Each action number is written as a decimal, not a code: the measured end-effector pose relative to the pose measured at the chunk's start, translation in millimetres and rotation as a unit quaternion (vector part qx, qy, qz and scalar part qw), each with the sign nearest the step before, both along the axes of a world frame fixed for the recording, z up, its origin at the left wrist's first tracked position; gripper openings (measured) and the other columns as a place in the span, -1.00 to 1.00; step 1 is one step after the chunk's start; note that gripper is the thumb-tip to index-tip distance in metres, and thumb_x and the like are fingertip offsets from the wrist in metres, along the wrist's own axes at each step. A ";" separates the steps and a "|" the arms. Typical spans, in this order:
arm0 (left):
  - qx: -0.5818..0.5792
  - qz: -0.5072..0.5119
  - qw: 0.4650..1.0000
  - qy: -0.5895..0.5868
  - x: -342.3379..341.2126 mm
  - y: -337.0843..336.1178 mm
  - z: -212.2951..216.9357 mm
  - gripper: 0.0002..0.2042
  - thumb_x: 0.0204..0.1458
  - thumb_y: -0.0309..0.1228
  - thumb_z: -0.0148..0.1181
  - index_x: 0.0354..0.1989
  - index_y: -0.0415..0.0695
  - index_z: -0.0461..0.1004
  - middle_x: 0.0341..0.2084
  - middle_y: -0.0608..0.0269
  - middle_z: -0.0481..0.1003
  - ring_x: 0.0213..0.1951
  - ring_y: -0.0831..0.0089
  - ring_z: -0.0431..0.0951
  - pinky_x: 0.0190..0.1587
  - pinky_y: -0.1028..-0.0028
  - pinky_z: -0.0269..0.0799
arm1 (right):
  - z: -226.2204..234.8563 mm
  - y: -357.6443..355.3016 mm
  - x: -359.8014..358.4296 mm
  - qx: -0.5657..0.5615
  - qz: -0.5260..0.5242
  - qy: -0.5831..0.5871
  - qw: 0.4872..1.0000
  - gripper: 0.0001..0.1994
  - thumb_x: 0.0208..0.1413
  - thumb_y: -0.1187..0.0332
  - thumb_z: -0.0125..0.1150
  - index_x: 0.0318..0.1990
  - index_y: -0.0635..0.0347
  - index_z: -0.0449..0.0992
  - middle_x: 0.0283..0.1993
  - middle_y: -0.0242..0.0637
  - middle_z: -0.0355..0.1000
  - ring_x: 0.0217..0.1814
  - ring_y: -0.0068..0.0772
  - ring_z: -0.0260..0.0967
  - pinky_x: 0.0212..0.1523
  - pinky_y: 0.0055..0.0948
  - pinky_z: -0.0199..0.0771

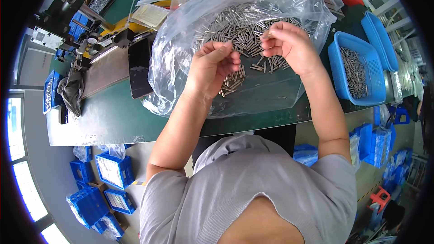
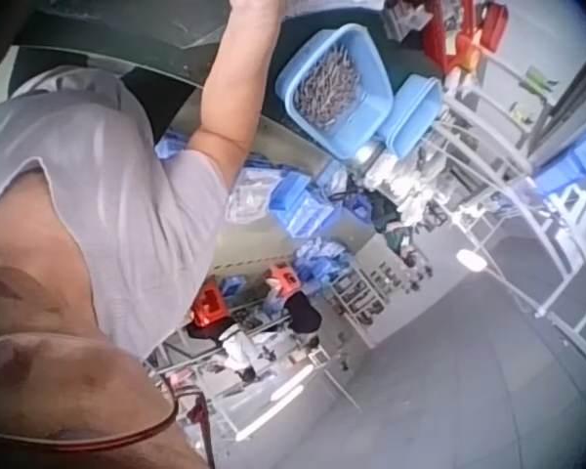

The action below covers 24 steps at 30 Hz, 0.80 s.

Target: Sorting and inspecting small metal pins at a manufacturing workbench.

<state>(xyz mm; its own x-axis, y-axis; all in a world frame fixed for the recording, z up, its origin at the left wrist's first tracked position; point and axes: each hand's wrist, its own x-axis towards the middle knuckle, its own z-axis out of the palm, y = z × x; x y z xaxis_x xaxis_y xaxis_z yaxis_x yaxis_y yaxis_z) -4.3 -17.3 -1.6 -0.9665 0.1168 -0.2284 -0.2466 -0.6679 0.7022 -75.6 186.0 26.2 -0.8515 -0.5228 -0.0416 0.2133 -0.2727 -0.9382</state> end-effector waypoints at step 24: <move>0.002 0.006 1.000 -0.009 1.8 0.7 2.4 -0.91 0.06 -0.47 0.08 -0.39 -0.22 0.35 -0.54 0.13 0.48 -0.50 0.40 0.52 -0.47 0.50 0.48 | -13.3 -10.5 15.4 0.426 0.037 0.506 0.749 -0.96 -0.07 0.52 0.08 -0.42 0.25 0.38 -0.45 -0.22 0.42 -0.47 -0.28 0.40 -0.45 -0.39 0.38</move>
<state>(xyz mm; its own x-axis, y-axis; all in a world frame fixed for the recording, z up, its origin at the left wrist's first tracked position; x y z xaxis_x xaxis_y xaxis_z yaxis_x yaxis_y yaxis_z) -2.5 -16.6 0.8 -0.9636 0.1066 -0.2451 -0.2514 -0.6730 0.6956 -60.2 175.5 12.9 -0.6421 -0.7212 0.2601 -0.7400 0.4944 -0.4560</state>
